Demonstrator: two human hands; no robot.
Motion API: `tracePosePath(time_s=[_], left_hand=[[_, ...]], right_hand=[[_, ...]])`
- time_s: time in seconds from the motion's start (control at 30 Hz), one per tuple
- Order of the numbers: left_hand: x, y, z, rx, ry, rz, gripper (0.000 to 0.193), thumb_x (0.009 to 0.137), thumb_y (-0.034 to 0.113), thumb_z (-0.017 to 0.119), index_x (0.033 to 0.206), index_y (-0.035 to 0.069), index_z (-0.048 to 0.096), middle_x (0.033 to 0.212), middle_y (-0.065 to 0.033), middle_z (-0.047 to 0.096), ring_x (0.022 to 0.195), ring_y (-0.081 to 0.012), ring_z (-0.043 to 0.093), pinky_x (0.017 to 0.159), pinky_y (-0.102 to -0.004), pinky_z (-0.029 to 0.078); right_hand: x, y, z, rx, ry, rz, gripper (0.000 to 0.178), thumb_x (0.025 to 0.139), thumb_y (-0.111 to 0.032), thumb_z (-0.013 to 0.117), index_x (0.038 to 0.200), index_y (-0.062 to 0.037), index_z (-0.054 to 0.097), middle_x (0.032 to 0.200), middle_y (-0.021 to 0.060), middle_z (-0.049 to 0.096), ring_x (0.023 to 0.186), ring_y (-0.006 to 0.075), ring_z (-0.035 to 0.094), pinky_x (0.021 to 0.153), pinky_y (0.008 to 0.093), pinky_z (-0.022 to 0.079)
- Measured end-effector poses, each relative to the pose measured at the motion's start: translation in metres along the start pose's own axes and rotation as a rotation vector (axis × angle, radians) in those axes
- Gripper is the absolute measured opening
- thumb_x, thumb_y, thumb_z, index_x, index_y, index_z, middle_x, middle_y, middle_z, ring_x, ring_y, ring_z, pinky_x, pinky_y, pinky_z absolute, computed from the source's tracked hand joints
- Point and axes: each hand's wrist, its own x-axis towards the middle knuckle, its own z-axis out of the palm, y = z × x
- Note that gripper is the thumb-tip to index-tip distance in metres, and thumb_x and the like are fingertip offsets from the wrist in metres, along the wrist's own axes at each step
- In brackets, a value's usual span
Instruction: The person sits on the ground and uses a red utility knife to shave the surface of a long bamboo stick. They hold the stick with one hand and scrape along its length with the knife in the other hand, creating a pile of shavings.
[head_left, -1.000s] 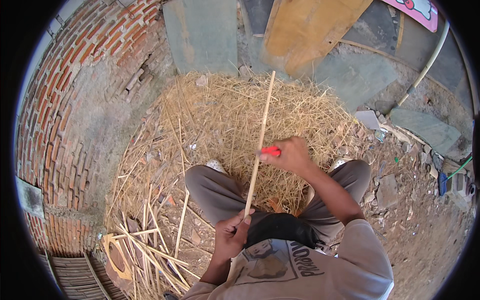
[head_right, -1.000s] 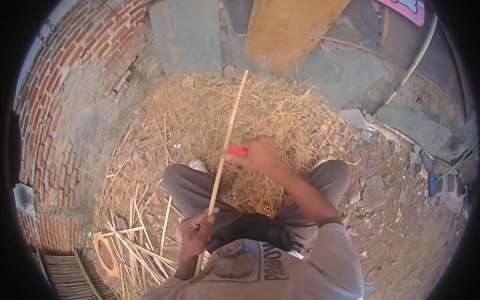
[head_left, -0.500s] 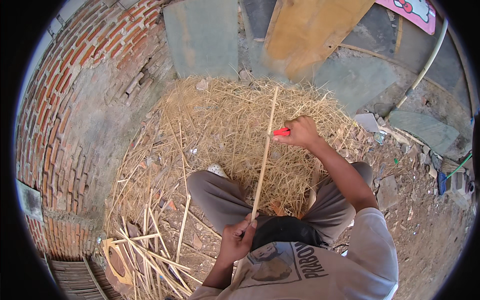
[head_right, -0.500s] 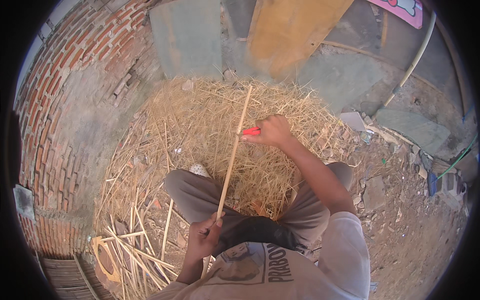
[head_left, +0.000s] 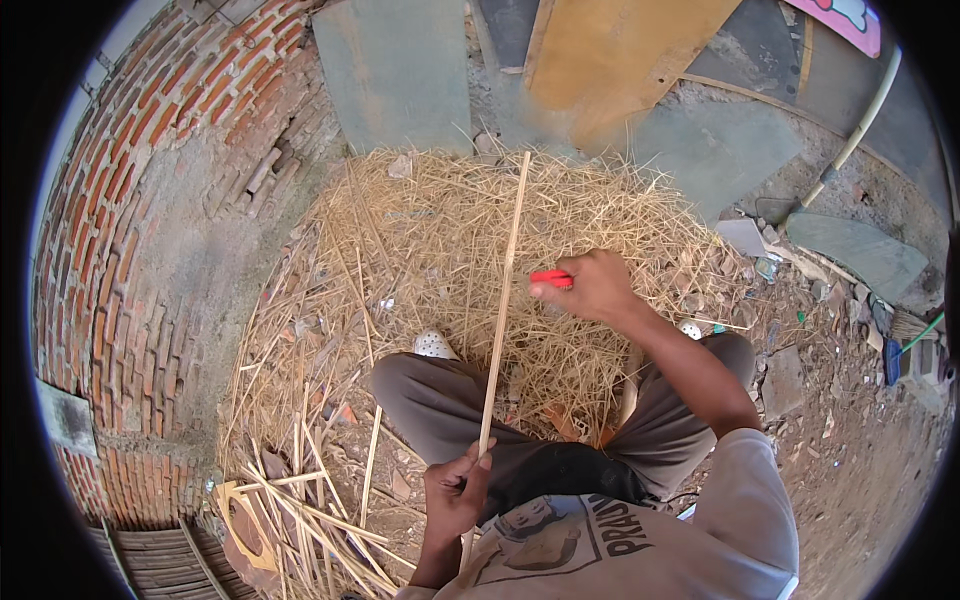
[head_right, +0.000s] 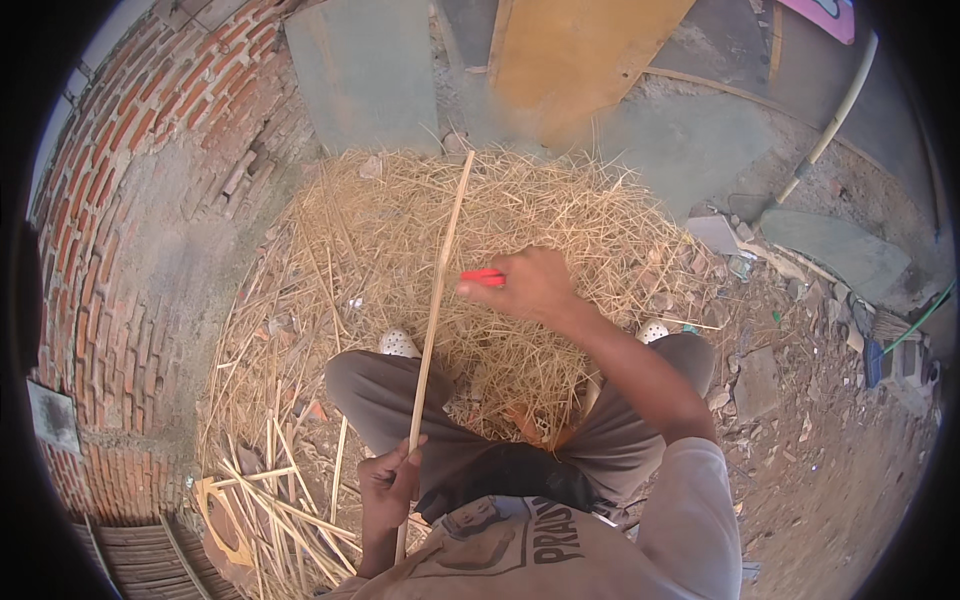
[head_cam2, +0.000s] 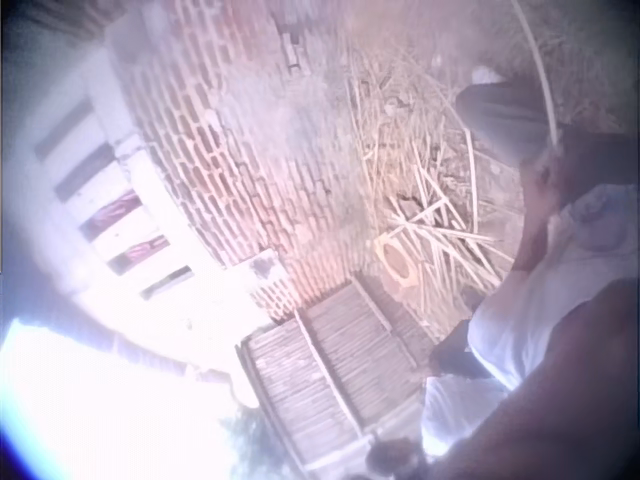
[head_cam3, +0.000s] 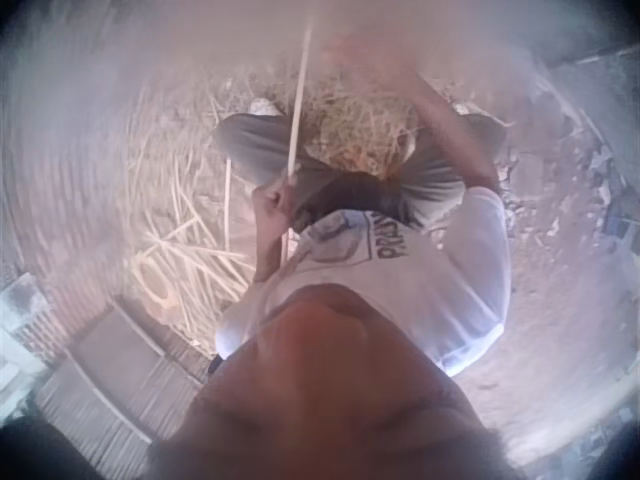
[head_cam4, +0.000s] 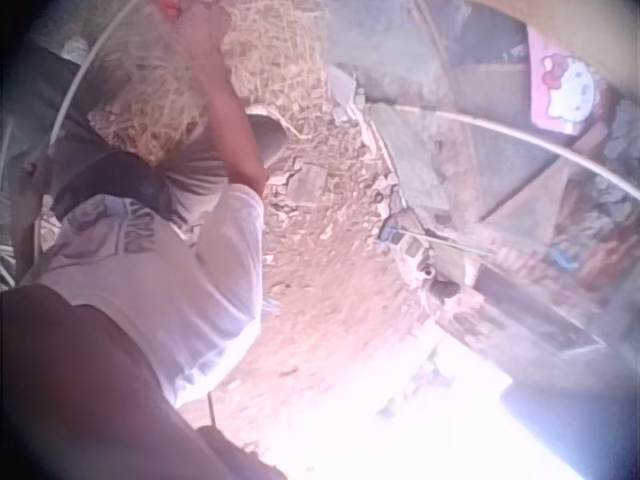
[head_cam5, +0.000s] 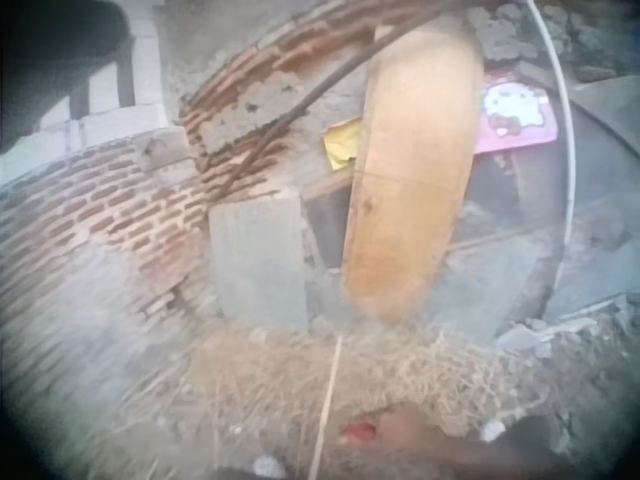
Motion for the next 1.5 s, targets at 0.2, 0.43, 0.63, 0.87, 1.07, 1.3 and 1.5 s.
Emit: tracePosePath(time_s=[0.2,0.43,0.63,0.87,1.07,1.3,1.5], left_hand=[[-0.001,0.007,0.006,0.049,-0.124,0.122,0.024,0.093,0.001,0.056,0.115,-0.001,0.067,0.052,0.0044,0.051,0.042,-0.0001,0.04,0.04,-0.0189,0.029],[-0.011,0.008,0.011,-0.011,-0.154,0.157,0.024,0.092,-0.001,0.056,0.113,-0.003,0.068,0.053,0.0044,0.052,0.043,-0.0006,0.041,0.041,-0.0183,0.03],[-0.015,-0.009,0.002,0.087,-0.261,0.14,0.026,0.092,-0.003,0.057,0.117,-0.001,0.066,0.053,0.0063,0.047,0.048,0.0006,0.038,0.044,-0.0182,0.03],[-0.026,-0.001,-0.005,0.009,-0.142,0.144,0.028,0.091,-0.005,0.057,0.117,-0.001,0.066,0.054,0.0074,0.048,0.048,0.0017,0.039,0.043,-0.0181,0.028],[-0.018,-0.003,0.002,0.0,-0.236,0.19,0.025,0.09,-0.002,0.059,0.113,-0.005,0.067,0.054,0.0019,0.054,0.044,-0.0009,0.043,0.043,-0.0184,0.032],[0.017,-0.005,0.016,-0.253,-0.423,-0.031,0.04,0.099,0.016,0.053,0.135,-0.002,0.05,0.066,-0.0017,0.058,0.055,-0.0048,0.051,0.051,-0.0175,0.04],[0.052,0.012,0.036,-0.418,-0.427,0.005,0.038,0.1,0.013,0.051,0.135,-0.002,0.05,0.06,0.0012,0.051,0.046,-0.004,0.043,0.044,-0.0182,0.034]], right_hand=[[-0.003,-0.002,-0.008,-0.013,0.03,-0.056,0.072,0.075,-0.079,0.053,0.059,-0.0093,0.066,0.045,0.0104,0.053,0.046,0.029,0.059,0.047,0.0397,0.047],[0.008,0.02,-0.007,-0.136,0.114,-0.091,0.074,0.071,-0.081,0.056,0.056,-0.0091,0.062,0.042,0.0075,0.049,0.04,0.0275,0.053,0.044,0.0379,0.044],[0.042,0.08,-0.007,0.016,0.059,0.55,0.085,0.076,-0.087,0.039,0.051,-0.0075,0.056,0.044,0.0074,0.048,0.046,0.0217,0.055,0.046,0.0356,0.042],[0.031,0.092,-0.034,0.328,0.247,0.426,0.08,0.084,-0.082,0.031,0.055,-0.0103,0.05,0.048,-0.0029,0.038,0.045,0.0153,0.04,0.045,0.0353,0.035],[0.012,0.007,-0.026,1.2,-0.003,0.248,0.045,0.094,-0.045,0.059,0.068,-0.0137,0.041,0.05,-0.0068,0.028,0.042,0.007,0.026,0.042,0.026,0.021],[0.0,-0.005,-0.024,1.389,-0.066,0.332,0.035,0.094,-0.029,0.063,0.072,-0.0132,0.042,0.051,-0.0076,0.029,0.042,0.0052,0.026,0.042,0.0254,0.022],[-0.004,-0.013,-0.024,1.157,-0.076,0.288,0.042,0.092,-0.043,0.063,0.074,-0.0051,0.059,0.054,-0.0012,0.044,0.048,0.0103,0.042,0.047,0.0269,0.036]])
